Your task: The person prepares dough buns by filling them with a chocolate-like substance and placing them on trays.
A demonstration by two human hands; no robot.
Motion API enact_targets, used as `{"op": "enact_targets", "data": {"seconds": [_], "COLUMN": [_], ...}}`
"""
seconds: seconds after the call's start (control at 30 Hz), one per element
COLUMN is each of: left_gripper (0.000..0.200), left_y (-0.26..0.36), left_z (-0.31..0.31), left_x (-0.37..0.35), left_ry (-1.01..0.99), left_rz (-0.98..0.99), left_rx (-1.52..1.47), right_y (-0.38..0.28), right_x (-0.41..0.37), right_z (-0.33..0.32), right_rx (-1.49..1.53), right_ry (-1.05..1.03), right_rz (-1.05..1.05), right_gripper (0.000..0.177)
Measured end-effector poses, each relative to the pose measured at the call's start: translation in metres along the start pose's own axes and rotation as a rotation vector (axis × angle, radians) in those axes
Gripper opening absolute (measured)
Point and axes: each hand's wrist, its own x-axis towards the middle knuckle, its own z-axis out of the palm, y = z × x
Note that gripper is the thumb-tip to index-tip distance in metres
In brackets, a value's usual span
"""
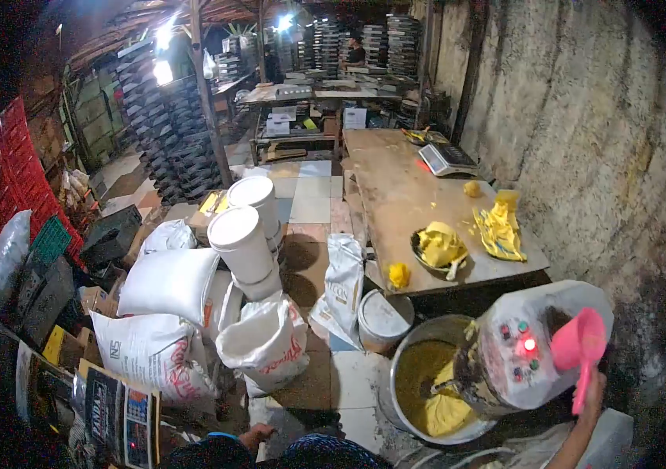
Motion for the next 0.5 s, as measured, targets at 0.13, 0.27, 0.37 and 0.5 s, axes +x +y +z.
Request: {"op": "enact_targets", "data": {"seconds": [0.13, 0.27, 0.37, 0.5], "left_gripper": [0.046, 0.054, 0.042, 0.036], "left_y": [-0.002, 0.012, 0.032, 0.077], "left_z": [-0.053, -0.110, -0.129, -0.126], "left_x": [0.023, 0.048, 0.078, 0.112], "left_ry": [0.083, 0.168, 0.084, 0.089], "left_rz": [-0.079, 0.120, -0.094, 0.550], "left_rx": [-0.093, 0.215, -0.162, -0.121], "right_y": [0.019, 0.016, 0.016, 0.056], "right_x": [0.087, 0.124, 0.131, 0.164], "right_z": [0.014, 0.039, 0.049, 0.030], "right_rx": [-0.018, -0.004, 0.003, 0.133], "right_ry": [0.058, 0.145, 0.157, 0.091], "right_rz": [-0.028, 0.065, 0.051, 0.009], "right_gripper": [0.044, 0.044, 0.043, 0.046]}}
